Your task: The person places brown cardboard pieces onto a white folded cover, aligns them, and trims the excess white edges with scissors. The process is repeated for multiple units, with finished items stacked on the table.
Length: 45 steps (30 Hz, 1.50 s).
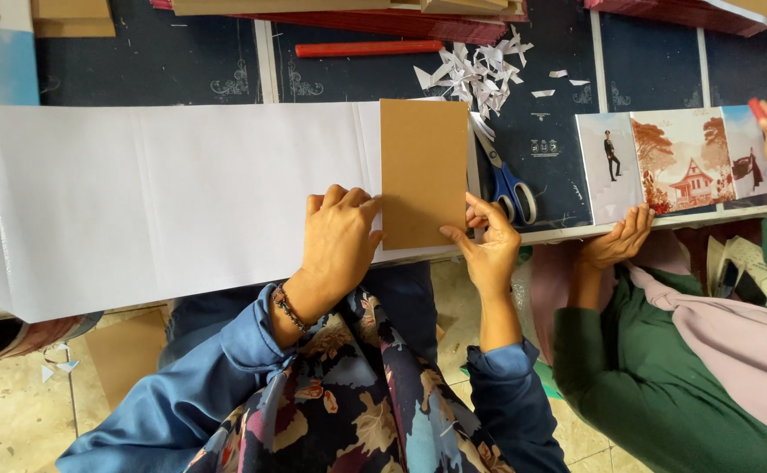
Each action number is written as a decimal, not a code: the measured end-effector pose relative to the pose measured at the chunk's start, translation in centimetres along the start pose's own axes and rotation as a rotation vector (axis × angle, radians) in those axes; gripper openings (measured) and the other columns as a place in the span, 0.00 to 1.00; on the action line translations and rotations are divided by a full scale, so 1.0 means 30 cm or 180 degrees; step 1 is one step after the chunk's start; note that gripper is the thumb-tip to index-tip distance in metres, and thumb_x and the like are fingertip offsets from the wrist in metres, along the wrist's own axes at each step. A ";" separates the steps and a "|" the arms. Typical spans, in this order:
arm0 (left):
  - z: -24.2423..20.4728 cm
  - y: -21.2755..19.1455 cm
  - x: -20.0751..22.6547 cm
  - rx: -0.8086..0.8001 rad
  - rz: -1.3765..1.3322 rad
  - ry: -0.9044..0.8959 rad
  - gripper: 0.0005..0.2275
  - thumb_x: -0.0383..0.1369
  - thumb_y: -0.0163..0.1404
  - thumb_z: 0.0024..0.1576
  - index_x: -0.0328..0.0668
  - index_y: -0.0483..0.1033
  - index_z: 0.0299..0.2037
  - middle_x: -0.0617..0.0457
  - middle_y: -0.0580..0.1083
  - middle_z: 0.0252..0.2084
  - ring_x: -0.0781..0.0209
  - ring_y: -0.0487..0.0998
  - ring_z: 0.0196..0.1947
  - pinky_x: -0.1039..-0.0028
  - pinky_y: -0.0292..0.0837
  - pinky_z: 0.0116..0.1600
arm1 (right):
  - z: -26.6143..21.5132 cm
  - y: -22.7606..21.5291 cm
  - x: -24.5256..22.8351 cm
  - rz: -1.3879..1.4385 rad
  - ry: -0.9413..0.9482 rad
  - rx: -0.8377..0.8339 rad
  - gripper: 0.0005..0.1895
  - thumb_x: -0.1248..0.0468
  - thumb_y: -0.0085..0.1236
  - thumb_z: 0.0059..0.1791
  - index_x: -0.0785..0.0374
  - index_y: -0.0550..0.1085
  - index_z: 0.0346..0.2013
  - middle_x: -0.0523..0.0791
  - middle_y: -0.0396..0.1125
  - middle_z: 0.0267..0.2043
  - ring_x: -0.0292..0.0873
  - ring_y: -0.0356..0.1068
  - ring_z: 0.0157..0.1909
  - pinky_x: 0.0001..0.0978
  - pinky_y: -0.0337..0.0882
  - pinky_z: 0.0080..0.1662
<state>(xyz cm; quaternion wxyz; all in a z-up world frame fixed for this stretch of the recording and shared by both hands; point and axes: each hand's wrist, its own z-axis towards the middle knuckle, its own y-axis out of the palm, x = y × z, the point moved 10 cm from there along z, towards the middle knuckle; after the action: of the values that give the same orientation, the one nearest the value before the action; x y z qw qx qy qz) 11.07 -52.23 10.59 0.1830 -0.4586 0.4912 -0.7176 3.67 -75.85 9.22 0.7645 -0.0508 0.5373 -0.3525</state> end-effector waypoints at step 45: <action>-0.028 0.001 -0.002 0.0411 0.0258 0.0106 0.16 0.36 0.69 0.46 0.48 0.84 0.45 0.55 0.77 0.43 0.54 0.69 0.50 0.58 0.55 0.53 | 0.031 0.055 0.008 -0.0658 0.0208 -0.0396 0.31 0.58 0.80 0.38 0.56 0.80 0.54 0.41 0.66 0.36 0.37 0.65 0.36 0.29 0.66 0.44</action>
<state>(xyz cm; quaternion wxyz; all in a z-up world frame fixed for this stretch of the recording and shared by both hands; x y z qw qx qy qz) 10.39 -51.75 10.45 0.2329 -0.4136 0.4650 -0.7473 5.32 -75.05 8.66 0.7016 -0.1418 0.5746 -0.3968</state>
